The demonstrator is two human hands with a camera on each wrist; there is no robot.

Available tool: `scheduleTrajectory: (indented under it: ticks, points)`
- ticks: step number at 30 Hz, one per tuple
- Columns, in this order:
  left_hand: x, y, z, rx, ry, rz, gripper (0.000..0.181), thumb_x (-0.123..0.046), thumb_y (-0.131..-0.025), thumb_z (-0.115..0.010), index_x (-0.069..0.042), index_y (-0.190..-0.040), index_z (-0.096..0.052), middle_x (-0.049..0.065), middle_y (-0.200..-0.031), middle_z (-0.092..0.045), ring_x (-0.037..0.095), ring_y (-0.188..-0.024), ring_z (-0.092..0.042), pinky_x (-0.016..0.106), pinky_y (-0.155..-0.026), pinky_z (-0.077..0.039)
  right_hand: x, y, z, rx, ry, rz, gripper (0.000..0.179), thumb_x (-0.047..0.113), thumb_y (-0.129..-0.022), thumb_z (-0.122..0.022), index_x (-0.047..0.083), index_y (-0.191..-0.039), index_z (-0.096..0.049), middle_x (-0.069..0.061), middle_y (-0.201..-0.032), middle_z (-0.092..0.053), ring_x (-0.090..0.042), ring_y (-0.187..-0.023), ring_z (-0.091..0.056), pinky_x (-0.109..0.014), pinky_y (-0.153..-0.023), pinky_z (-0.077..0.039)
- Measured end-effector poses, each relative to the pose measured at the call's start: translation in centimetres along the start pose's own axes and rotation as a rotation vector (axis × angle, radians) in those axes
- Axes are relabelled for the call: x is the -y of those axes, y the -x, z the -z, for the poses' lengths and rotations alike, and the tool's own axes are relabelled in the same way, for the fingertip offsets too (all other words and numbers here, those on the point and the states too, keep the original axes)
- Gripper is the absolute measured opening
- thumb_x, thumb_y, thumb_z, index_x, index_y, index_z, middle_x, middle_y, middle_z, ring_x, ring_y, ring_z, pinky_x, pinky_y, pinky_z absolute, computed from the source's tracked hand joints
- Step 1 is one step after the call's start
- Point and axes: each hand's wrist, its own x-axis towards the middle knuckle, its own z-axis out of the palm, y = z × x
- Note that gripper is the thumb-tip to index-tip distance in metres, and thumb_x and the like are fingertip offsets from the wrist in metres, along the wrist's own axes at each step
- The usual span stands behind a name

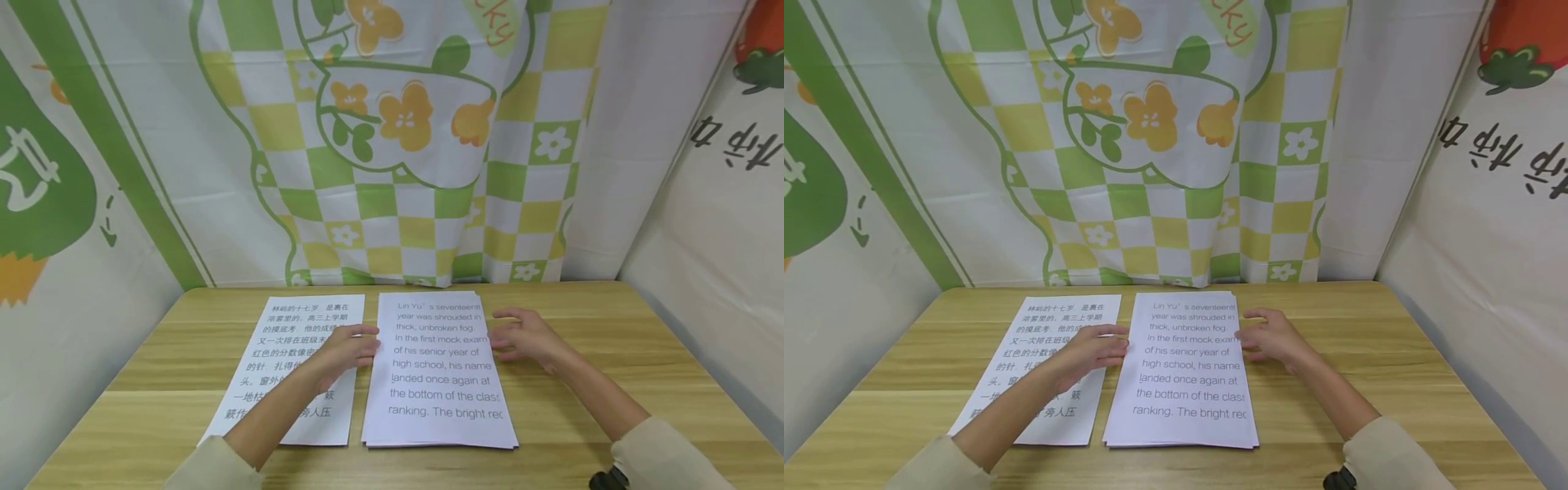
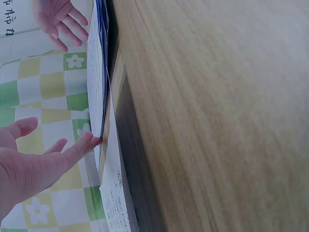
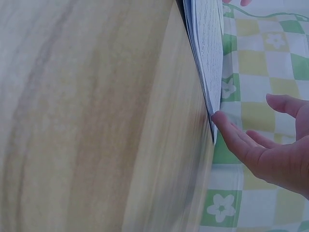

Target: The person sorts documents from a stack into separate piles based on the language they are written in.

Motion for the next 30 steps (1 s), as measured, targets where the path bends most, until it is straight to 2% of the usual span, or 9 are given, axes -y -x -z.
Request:
scheduleTrajectory:
  ticks: [7, 15, 20, 25, 30]
  points:
    - [0.0, -0.1, 0.1, -0.005, -0.007, -0.024, 0.048, -0.006, -0.099, -0.061, 0.009, -0.143, -0.052, 0.031, -0.141, -0.056, 0.045, -0.127, -0.059, 0.049, -0.106, -0.054, 0.0, 0.0, -0.1, -0.01, -0.015, -0.006, 0.065, 0.003, -0.1, -0.06, -0.017, -0.152, -0.027, -0.041, -0.132, -0.056, -0.048, -0.117, -0.064, -0.05, -0.091, -0.062]
    - [0.0, -0.4, 0.1, -0.02, 0.017, -0.062, 0.047, -0.002, -0.098, -0.059, 0.013, -0.142, -0.051, 0.033, -0.138, -0.056, 0.044, -0.122, -0.061, 0.049, -0.105, -0.055, -0.2, -0.4, -0.2, -0.02, -0.112, -0.004, 0.062, 0.0, -0.101, -0.058, -0.017, -0.152, -0.027, -0.04, -0.135, -0.051, -0.042, -0.117, -0.063, -0.05, -0.095, -0.06]
    - [-0.4, -0.7, -0.1, -0.056, 0.058, -0.032, 0.045, -0.003, -0.1, -0.055, 0.013, -0.141, -0.052, 0.032, -0.134, -0.057, 0.04, -0.118, -0.062, 0.049, -0.105, -0.055, -0.4, -0.8, -0.4, -0.05, -0.166, 0.013, 0.059, -0.007, -0.099, -0.059, -0.02, -0.149, -0.031, -0.038, -0.133, -0.048, -0.033, -0.107, -0.067, -0.048, -0.095, -0.061]
    - [-0.8, -1.0, -0.3, -0.064, 0.063, -0.027, 0.045, -0.006, -0.101, -0.055, 0.014, -0.141, -0.051, 0.03, -0.134, -0.057, 0.038, -0.118, -0.061, 0.05, -0.106, -0.054, -0.7, -1.1, -0.6, -0.09, -0.161, 0.051, 0.059, -0.011, -0.095, -0.06, -0.023, -0.145, -0.034, -0.041, -0.132, -0.048, -0.023, -0.094, -0.069, -0.04, -0.089, -0.064]
    - [-0.8, -1.2, -0.5, -0.11, 0.052, -0.026, 0.049, -0.005, -0.098, -0.058, 0.014, -0.142, -0.05, 0.027, -0.126, -0.062, 0.035, -0.111, -0.064, 0.047, -0.1, -0.058, -0.8, -1.4, -0.8, -0.128, -0.139, 0.082, 0.058, -0.013, -0.092, -0.062, -0.023, -0.143, -0.037, -0.044, -0.129, -0.055, -0.02, -0.09, -0.072, -0.033, -0.084, -0.064]
